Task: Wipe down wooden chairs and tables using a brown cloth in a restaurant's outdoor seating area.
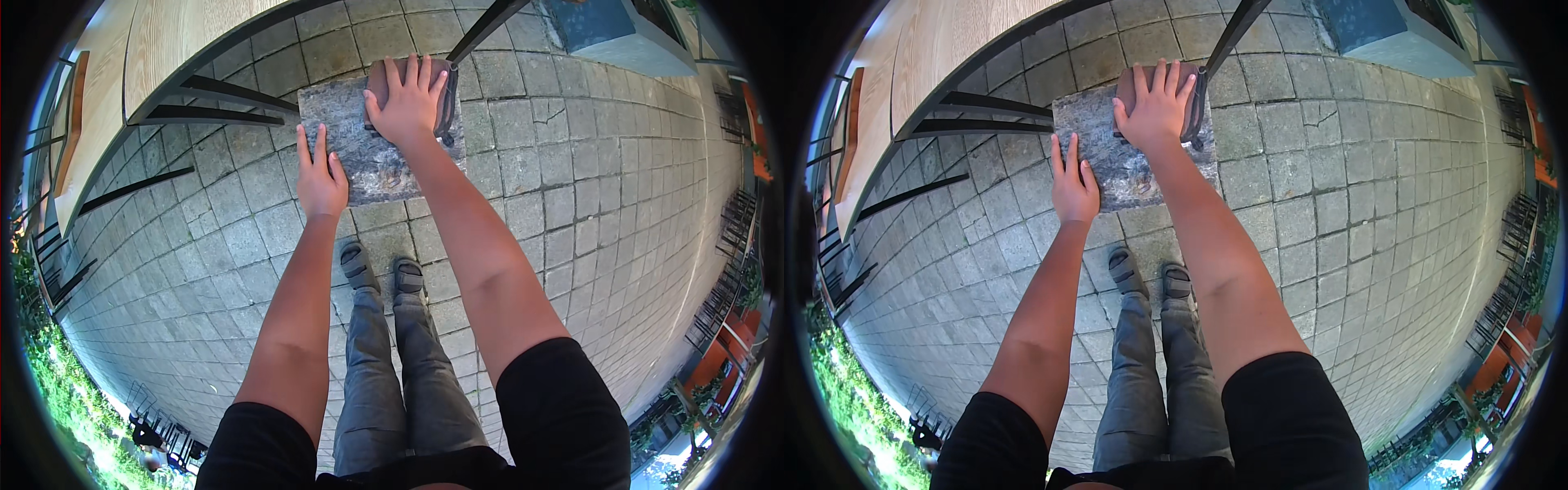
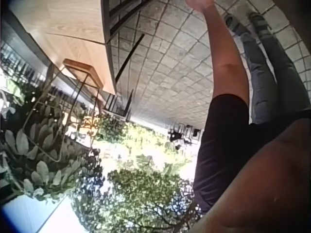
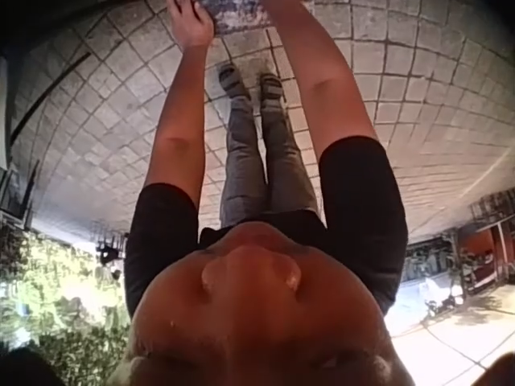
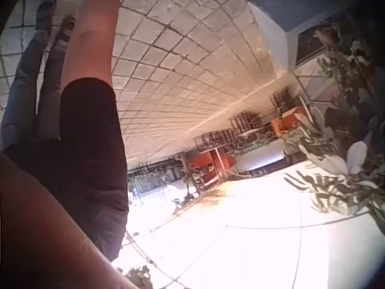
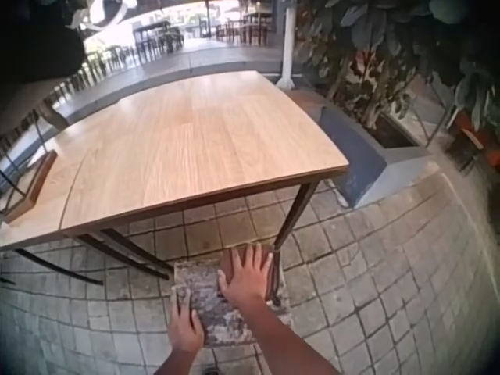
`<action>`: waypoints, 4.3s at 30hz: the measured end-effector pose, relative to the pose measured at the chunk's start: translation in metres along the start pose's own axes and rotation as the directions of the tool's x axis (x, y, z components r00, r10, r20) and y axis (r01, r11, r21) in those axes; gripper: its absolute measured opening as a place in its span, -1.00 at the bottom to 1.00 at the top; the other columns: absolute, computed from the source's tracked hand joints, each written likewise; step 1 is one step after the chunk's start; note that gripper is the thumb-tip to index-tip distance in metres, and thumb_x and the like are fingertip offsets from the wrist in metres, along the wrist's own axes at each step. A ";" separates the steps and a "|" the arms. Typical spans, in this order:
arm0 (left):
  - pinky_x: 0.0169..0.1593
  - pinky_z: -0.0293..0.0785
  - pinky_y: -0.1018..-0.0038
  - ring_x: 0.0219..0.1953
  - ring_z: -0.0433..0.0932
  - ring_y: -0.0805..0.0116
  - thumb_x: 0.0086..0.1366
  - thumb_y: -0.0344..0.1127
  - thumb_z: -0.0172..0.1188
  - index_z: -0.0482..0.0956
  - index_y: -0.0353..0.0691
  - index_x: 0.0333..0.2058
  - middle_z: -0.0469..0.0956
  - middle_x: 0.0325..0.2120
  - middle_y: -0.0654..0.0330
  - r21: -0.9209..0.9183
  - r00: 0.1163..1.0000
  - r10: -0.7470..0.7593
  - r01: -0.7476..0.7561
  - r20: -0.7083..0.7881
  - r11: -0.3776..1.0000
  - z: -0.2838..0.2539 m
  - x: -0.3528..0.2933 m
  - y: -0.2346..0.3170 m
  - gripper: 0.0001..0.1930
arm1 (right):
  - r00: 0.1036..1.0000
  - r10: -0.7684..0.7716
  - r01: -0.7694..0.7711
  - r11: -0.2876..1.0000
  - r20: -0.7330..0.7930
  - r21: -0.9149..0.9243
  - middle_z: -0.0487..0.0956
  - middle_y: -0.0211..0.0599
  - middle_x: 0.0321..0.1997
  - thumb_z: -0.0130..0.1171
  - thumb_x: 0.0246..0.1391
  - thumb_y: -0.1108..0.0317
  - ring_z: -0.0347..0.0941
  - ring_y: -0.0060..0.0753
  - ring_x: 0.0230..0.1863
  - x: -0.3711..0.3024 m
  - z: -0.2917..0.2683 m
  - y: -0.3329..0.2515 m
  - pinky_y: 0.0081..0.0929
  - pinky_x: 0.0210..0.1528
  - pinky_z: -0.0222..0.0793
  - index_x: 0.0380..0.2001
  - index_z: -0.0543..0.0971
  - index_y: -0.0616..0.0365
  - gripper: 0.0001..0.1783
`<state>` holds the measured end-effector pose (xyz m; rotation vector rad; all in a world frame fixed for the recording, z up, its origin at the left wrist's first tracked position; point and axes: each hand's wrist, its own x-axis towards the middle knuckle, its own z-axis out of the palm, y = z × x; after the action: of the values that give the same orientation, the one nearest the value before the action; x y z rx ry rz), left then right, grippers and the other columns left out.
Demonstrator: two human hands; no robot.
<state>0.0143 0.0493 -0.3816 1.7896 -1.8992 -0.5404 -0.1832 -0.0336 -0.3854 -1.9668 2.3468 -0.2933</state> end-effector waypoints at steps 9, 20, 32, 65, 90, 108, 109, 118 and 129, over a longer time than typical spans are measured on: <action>0.04 0.69 0.10 0.22 0.63 -0.16 0.49 -0.28 0.11 0.41 0.17 0.49 0.13 0.60 0.01 0.053 0.992 0.078 -0.073 -0.100 0.996 0.000 -0.001 -0.011 -0.40 | 0.999 -0.045 0.046 0.996 -0.010 0.076 -0.02 0.18 0.74 0.25 0.16 -0.36 -0.20 0.42 0.73 -0.108 -0.034 0.034 0.71 0.55 -0.31 0.65 0.21 -0.38 0.04; 0.09 0.68 0.09 0.27 0.59 -0.11 0.50 -0.27 0.10 0.36 0.21 0.51 0.11 0.61 0.07 0.086 0.998 0.030 -0.026 -0.048 0.996 0.000 0.000 -0.005 -0.38 | 0.998 -0.014 0.007 0.994 0.064 0.106 -0.03 0.14 0.75 0.17 0.34 -0.03 -0.17 0.45 0.72 -0.182 -0.034 0.053 0.48 0.61 -0.15 0.65 0.22 -0.33 -0.15; 0.11 0.67 0.11 0.31 0.56 -0.16 0.51 -0.28 0.08 0.34 0.16 0.54 0.07 0.62 0.00 0.078 0.999 0.041 -0.040 -0.016 0.996 0.003 -0.001 -0.006 -0.36 | 0.942 -0.333 0.334 0.937 -0.024 0.103 0.42 -0.10 0.47 0.14 0.32 -0.12 0.16 0.16 0.59 0.021 -0.024 0.088 0.39 0.62 -0.07 0.48 0.41 -0.21 -0.28; 0.54 0.20 0.09 0.54 0.25 -0.27 0.56 -0.32 0.02 -0.12 -0.45 0.57 0.20 0.49 -0.36 -0.532 0.992 -0.129 0.099 -0.019 0.841 0.002 -0.022 -0.028 -0.23 | 0.862 -0.503 0.496 0.863 0.064 0.094 0.36 0.03 0.51 0.13 0.35 -0.02 0.15 0.25 0.59 0.007 0.012 -0.127 0.38 0.63 -0.14 0.28 0.56 -0.07 -0.47; 0.04 0.51 -0.07 0.02 0.65 -0.37 0.70 -0.08 -0.17 0.39 -0.22 0.30 0.68 -0.03 -0.28 -0.350 0.959 -0.271 0.284 0.087 0.893 0.016 -0.015 -0.037 -0.57 | 0.746 -0.609 0.578 0.793 0.270 0.193 0.12 -0.45 0.75 0.20 0.20 0.33 -0.08 -0.24 0.76 -0.201 -0.049 0.091 0.01 0.76 -0.17 0.30 0.55 -0.22 -0.44; -0.12 0.52 -0.26 -0.16 0.67 -0.46 0.63 -0.12 -0.14 0.32 -0.25 0.31 0.70 -0.18 -0.32 -0.003 0.936 -0.348 0.348 0.058 0.937 0.018 -0.017 -0.007 -0.56 | 0.912 -0.254 0.363 0.866 -0.322 0.344 0.53 0.01 0.40 0.23 0.25 0.20 0.35 0.28 0.47 0.011 0.017 -0.097 0.22 0.57 0.11 0.12 0.66 -0.10 -0.63; -0.12 0.51 -0.27 -0.16 0.66 -0.47 0.64 -0.11 -0.15 0.33 -0.26 0.30 0.70 -0.19 -0.33 -0.011 0.928 -0.365 0.366 0.076 0.930 0.017 -0.017 -0.007 -0.56 | 0.914 -0.249 0.357 0.868 -0.319 0.346 0.53 0.01 0.40 0.23 0.25 0.20 0.35 0.28 0.47 0.012 0.019 -0.099 0.22 0.57 0.11 0.12 0.66 -0.10 -0.63; -0.10 0.47 -0.28 -0.13 0.62 -0.52 0.65 -0.04 -0.16 0.36 -0.24 0.24 0.67 -0.17 -0.38 0.003 0.939 -0.343 0.343 0.011 0.939 0.003 -0.017 -0.018 -0.56 | 0.930 -0.367 0.350 0.908 0.031 0.232 0.63 -0.04 0.21 0.07 0.39 -0.20 0.48 0.11 0.32 0.022 -0.005 -0.011 0.07 0.45 0.21 0.33 0.55 -0.14 -0.39; -0.16 0.49 -0.26 -0.20 0.64 -0.47 0.65 -0.07 -0.14 0.34 -0.25 0.17 0.69 -0.23 -0.31 0.029 0.946 -0.323 0.322 0.011 0.946 0.016 -0.017 -0.005 -0.62 | 0.996 0.060 -0.024 0.899 -0.068 0.437 0.34 0.11 0.51 0.23 0.31 0.22 0.37 0.30 0.45 -0.023 -0.015 0.103 0.03 0.44 0.42 0.50 0.40 -0.31 -0.30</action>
<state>0.0095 0.0658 -0.3984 2.1359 -1.6363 -0.6442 -0.2818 0.0073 -0.3913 -1.7119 2.1199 -0.8290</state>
